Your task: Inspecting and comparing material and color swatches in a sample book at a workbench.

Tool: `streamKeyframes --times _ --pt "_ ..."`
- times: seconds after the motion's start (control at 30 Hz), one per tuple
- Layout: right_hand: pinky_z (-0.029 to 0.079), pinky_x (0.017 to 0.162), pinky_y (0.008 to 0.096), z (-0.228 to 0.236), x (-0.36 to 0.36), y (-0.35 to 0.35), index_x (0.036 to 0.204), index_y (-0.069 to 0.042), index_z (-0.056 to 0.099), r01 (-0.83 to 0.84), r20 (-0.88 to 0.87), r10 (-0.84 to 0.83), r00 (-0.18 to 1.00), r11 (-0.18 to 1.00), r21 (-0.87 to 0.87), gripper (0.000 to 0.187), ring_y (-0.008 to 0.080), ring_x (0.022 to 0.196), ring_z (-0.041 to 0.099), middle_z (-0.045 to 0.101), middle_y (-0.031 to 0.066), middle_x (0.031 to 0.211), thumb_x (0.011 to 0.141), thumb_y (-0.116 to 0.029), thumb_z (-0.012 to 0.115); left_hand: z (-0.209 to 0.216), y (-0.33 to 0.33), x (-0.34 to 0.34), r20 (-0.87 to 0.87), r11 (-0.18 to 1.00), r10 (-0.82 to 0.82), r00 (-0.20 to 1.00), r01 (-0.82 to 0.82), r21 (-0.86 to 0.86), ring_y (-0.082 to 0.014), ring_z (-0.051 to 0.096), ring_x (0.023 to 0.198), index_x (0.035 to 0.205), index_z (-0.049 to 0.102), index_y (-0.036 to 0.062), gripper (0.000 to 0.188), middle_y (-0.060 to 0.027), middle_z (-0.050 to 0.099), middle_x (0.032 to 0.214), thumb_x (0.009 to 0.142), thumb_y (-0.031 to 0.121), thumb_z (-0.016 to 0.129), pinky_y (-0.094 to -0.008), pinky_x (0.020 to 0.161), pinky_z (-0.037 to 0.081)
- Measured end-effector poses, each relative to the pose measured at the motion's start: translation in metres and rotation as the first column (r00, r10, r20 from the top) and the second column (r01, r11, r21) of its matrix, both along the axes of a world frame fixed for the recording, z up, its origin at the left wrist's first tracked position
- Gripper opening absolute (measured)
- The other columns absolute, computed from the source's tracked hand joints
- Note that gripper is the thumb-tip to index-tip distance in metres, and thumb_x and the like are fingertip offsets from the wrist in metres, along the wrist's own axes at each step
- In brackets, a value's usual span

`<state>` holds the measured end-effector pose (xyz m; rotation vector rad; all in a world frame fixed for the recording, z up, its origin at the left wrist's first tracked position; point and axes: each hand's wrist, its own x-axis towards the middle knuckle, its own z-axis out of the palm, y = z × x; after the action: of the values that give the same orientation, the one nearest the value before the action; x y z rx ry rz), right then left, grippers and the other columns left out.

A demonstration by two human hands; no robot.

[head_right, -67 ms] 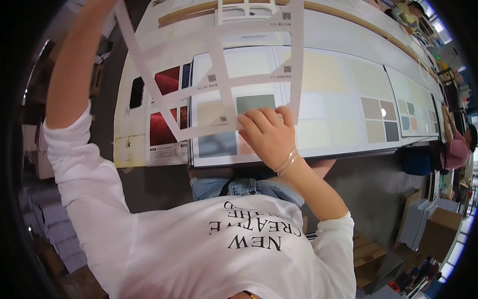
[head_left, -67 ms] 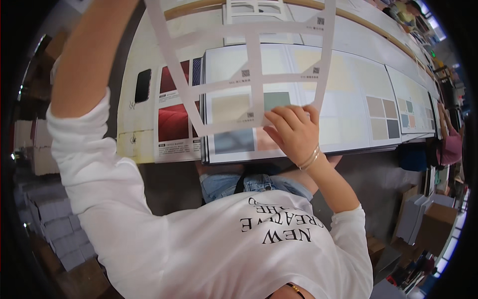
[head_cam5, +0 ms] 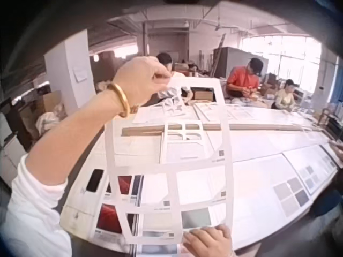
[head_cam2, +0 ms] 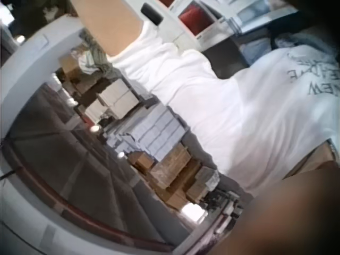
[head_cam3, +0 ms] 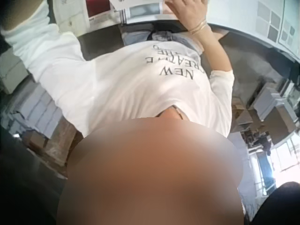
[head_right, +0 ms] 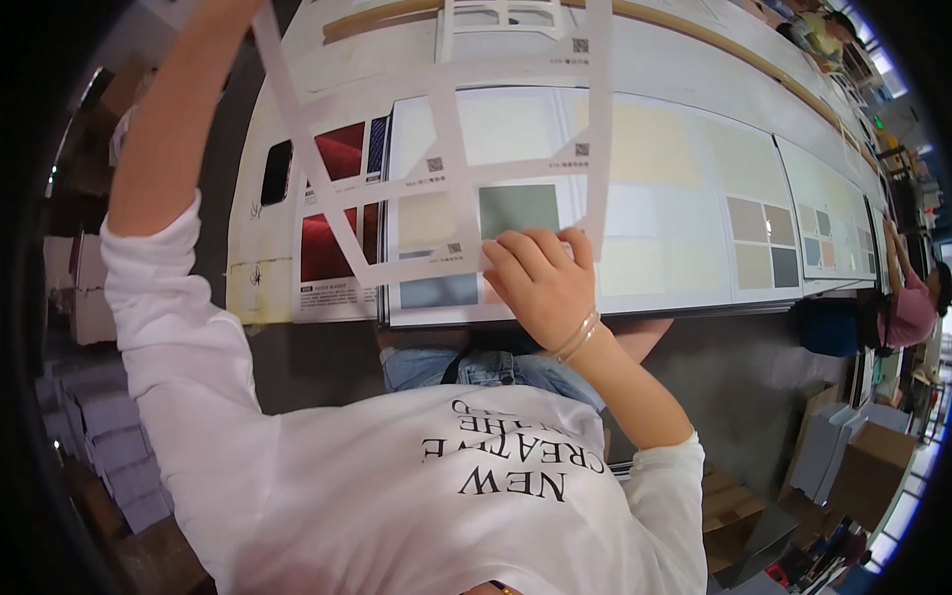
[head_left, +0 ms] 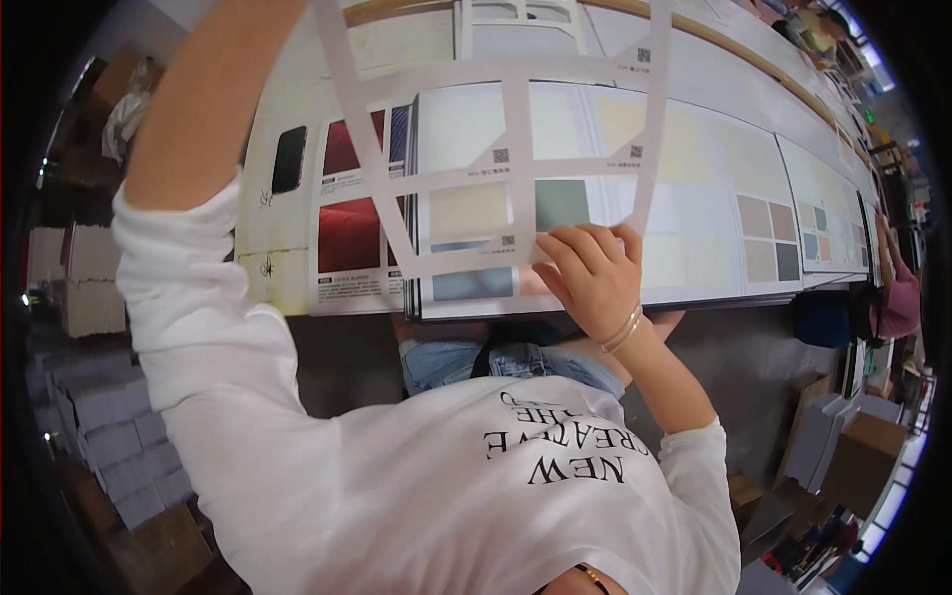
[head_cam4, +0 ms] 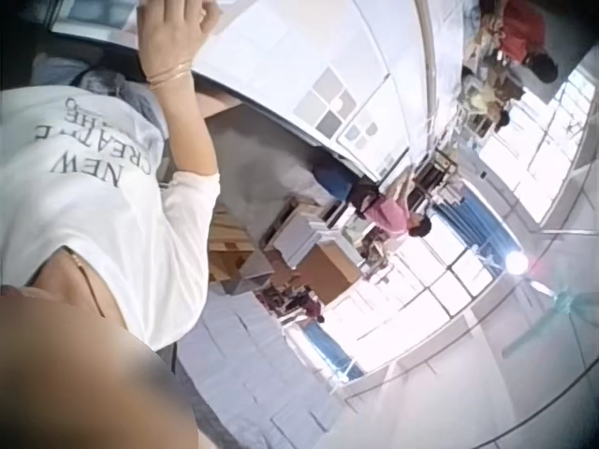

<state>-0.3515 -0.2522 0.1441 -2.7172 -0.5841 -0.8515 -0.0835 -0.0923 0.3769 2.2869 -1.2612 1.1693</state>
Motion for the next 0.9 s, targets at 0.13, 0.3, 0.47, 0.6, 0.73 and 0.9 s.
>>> streamKeyframes --times 0.13,0.3,0.47,0.6,0.73,0.9 --pt "0.038 0.090 0.0397 -0.006 -0.022 0.003 0.108 -0.014 0.067 0.032 -0.091 -0.032 0.995 0.999 -0.005 0.040 0.0170 0.097 0.060 0.063 -0.0015 0.103 0.070 -0.018 0.079 -0.057 0.008 0.037 -0.171 0.989 -0.136 0.976 0.144 0.034 -0.0316 0.067 0.087 0.095 0.073 0.0049 0.024 -0.0154 0.070 0.092 0.077 0.020 0.075 -0.0392 0.078 0.052" --pt "0.035 0.093 0.0386 -0.025 -0.036 0.003 0.109 -0.017 0.068 0.048 -0.198 -0.046 0.979 0.999 0.002 0.043 0.0162 0.095 0.061 0.065 -0.0026 0.101 0.068 -0.016 0.081 -0.119 0.000 0.067 -0.292 0.971 -0.232 0.928 0.236 -0.024 -0.0254 0.067 0.081 0.097 0.073 0.0050 0.029 -0.0132 0.070 0.088 0.075 0.023 0.077 -0.0355 0.073 0.051" --pt "0.032 0.092 0.0366 -0.037 -0.038 0.007 0.109 -0.018 0.068 0.097 -0.250 -0.095 0.963 0.995 -0.003 0.045 0.0155 0.094 0.061 0.066 -0.0035 0.100 0.066 -0.016 0.082 -0.167 -0.008 0.081 -0.370 0.950 -0.311 0.875 0.275 -0.148 -0.0272 0.067 0.079 0.094 0.073 0.0048 0.028 -0.0130 0.070 0.084 0.073 0.022 0.079 -0.0367 0.073 0.052" --pt "0.031 0.089 0.0393 -0.044 -0.044 0.005 0.106 -0.021 0.069 0.116 -0.292 -0.105 0.951 0.993 0.022 0.040 0.0143 0.091 0.059 0.064 -0.0050 0.100 0.068 -0.017 0.081 -0.189 -0.024 0.083 -0.406 0.963 -0.266 0.874 0.224 -0.148 -0.0318 0.066 0.081 0.087 0.071 0.0069 0.024 -0.0141 0.069 0.083 0.071 0.023 0.079 -0.0404 0.074 0.051" --pt "0.030 0.087 0.0378 -0.058 -0.043 0.016 0.102 -0.024 0.071 0.083 -0.349 -0.063 0.935 0.996 0.043 0.035 0.0135 0.090 0.059 0.064 -0.0055 0.099 0.069 -0.017 0.081 -0.226 -0.005 0.081 -0.427 0.980 -0.197 0.882 0.157 -0.126 -0.0324 0.066 0.082 0.084 0.071 0.0084 0.022 -0.0130 0.069 0.084 0.070 0.024 0.080 -0.0419 0.075 0.051" --pt "0.029 0.085 0.0367 -0.059 -0.050 0.016 0.099 -0.026 0.073 0.105 -0.357 -0.076 0.931 0.993 0.063 0.031 0.0129 0.089 0.058 0.064 -0.0053 0.098 0.070 -0.017 0.081 -0.234 -0.013 0.076 -0.447 0.979 -0.196 0.873 0.148 -0.139 -0.0320 0.066 0.084 0.084 0.072 0.0090 0.022 -0.0124 0.069 0.086 0.071 0.025 0.079 -0.0420 0.076 0.051"
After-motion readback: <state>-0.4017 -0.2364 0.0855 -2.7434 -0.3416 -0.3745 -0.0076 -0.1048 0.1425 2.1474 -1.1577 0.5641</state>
